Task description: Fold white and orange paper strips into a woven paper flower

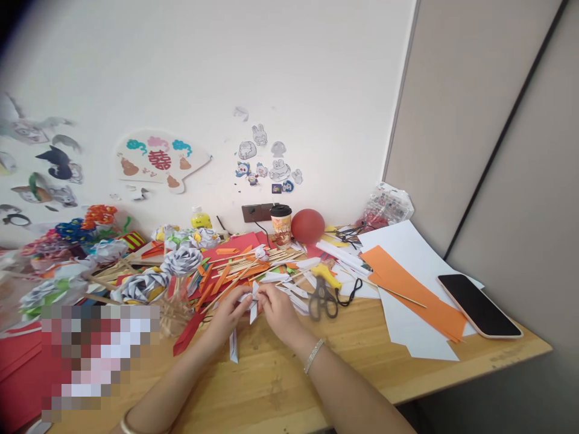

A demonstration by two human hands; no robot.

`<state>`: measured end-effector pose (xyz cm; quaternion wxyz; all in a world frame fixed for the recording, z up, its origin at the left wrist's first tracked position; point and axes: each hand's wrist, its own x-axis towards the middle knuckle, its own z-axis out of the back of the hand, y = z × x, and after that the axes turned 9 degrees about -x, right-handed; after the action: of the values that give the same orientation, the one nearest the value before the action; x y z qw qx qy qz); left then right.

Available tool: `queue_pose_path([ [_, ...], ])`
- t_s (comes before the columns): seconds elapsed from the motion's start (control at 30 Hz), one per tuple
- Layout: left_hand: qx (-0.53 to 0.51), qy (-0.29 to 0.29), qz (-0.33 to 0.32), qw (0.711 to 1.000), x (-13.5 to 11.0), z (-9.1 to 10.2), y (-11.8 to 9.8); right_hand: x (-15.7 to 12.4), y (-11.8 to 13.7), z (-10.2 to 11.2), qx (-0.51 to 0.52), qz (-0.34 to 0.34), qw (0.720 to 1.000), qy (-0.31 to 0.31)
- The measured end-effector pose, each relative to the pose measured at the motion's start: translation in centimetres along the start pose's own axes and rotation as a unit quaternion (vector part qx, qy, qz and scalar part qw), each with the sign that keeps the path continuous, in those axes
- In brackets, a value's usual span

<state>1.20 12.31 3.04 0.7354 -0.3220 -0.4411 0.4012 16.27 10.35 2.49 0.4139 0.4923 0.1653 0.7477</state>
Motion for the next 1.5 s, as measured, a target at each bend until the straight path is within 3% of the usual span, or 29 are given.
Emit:
queue_pose_path([
  [0.4, -0.077, -0.005, 0.025, 0.997, 0.0, -0.5, 0.1, 0.2, -1.1, -0.4, 0.042, -0.027, 0.999, -0.013],
  [0.5, -0.151, -0.004, 0.068, 0.986, 0.2, -0.7, 0.5, 0.5, -1.0, -0.2, 0.059, -0.025, 0.998, -0.015],
  [0.63, -0.231, -0.027, 0.147, 0.962, 0.4, -0.8, 0.5, 0.4, -0.3, 0.3, 0.022, 0.030, 0.999, 0.007],
  [0.73, -0.201, -0.037, 0.136, 0.969, 0.3, -0.7, 0.2, 0.3, -0.1, 0.3, -0.049, 0.053, 0.996, 0.043],
  [0.87, -0.183, -0.003, 0.123, 0.975, -0.1, -1.0, -0.3, 0.2, -0.4, 0.2, -0.080, 0.034, 0.996, 0.016],
  [1.2, -0.151, -0.029, 0.101, 0.983, -0.2, -1.1, -0.7, 0.0, -0.4, 0.1, -0.065, 0.046, 0.997, -0.015],
  [1.5, -0.161, -0.018, 0.091, 0.983, -0.1, -1.0, -0.6, -0.1, -0.6, -0.1, -0.024, 0.020, 0.999, -0.027],
])
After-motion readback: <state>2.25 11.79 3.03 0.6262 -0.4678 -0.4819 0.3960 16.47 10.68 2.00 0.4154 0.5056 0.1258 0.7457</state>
